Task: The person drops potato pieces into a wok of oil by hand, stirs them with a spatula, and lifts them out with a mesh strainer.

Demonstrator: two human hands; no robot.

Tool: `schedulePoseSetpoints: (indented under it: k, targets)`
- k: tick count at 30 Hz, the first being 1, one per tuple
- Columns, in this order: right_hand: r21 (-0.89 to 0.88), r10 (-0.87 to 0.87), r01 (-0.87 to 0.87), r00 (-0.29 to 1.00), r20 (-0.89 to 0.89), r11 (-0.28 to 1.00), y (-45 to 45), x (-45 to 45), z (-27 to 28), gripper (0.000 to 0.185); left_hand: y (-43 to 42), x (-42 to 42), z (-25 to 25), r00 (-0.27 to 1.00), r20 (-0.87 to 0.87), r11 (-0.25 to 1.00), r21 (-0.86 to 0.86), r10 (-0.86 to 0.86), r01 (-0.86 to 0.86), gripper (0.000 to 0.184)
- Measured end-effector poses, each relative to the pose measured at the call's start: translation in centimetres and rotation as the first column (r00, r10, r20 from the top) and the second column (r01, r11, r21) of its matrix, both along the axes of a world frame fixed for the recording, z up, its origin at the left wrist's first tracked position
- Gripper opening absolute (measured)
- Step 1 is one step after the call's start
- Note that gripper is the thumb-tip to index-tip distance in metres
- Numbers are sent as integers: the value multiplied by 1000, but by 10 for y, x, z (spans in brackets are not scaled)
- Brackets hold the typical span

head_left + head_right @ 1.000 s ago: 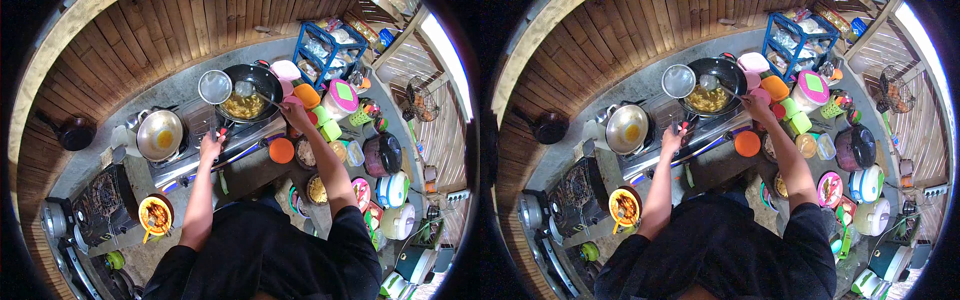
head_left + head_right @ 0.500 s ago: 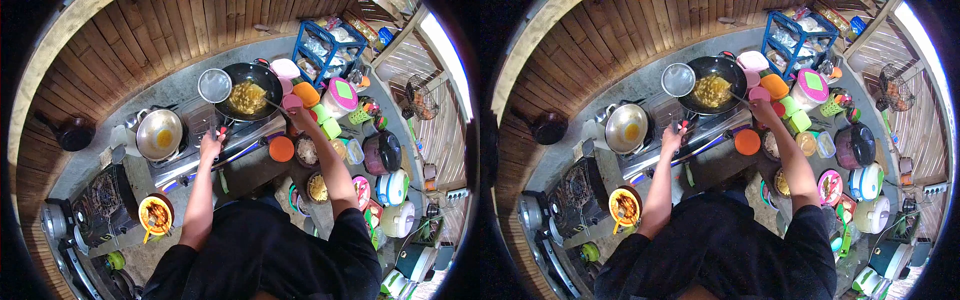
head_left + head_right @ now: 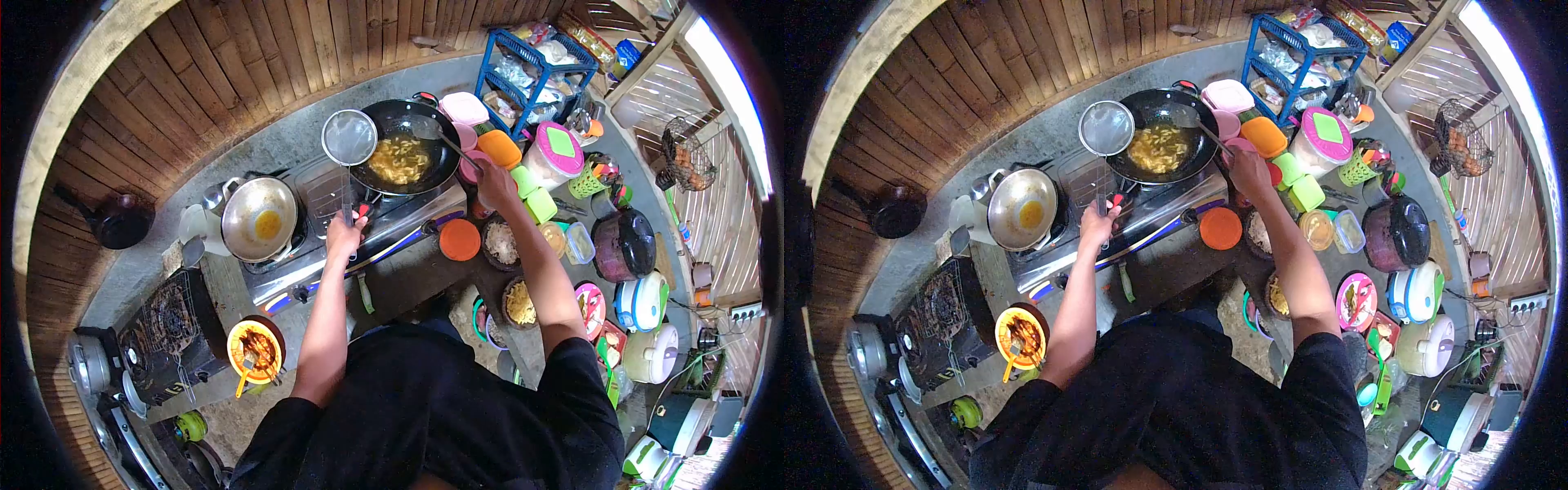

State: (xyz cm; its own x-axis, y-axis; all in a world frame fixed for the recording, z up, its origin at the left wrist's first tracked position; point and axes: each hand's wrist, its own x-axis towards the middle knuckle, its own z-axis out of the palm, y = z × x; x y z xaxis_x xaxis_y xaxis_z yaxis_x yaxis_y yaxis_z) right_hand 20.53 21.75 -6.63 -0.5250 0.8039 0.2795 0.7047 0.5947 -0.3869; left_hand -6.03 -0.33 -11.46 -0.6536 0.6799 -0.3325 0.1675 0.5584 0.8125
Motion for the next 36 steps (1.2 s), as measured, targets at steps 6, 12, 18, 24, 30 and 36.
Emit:
schedulePoseSetpoints:
  k: [6, 12, 18, 24, 30, 36]
  targets:
    - [57, -29, 19, 982, 189, 998, -15, 4, 8, 17, -1, -1, -6, 1000, 1, 998, 69, 6, -6, 28]
    - [-151, 44, -7, 969, 245, 989, -36, -7, 17, 21, -1, 0, -3, 1000, -9, 999, 46, 3, -3, 27]
    - [-236, 90, -78, 995, 41, 969, -46, -18, 13, 26, 0, -1, -6, 998, -68, 1000, 29, 0, 2, 29]
    - [-46, -89, 88, 996, -14, 995, -21, -15, 2, 23, 0, -1, -5, 1000, 6, 999, 41, 3, -3, 30]
    - [3, -160, 160, 984, 72, 987, 1, -13, -21, 25, 0, 0, -3, 1000, 3, 1000, 20, 19, -19, 27]
    - [-160, -39, 41, 999, 17, 986, 3, -25, -34, 24, 1, -3, -11, 1000, -13, 1000, 27, -10, 11, 30]
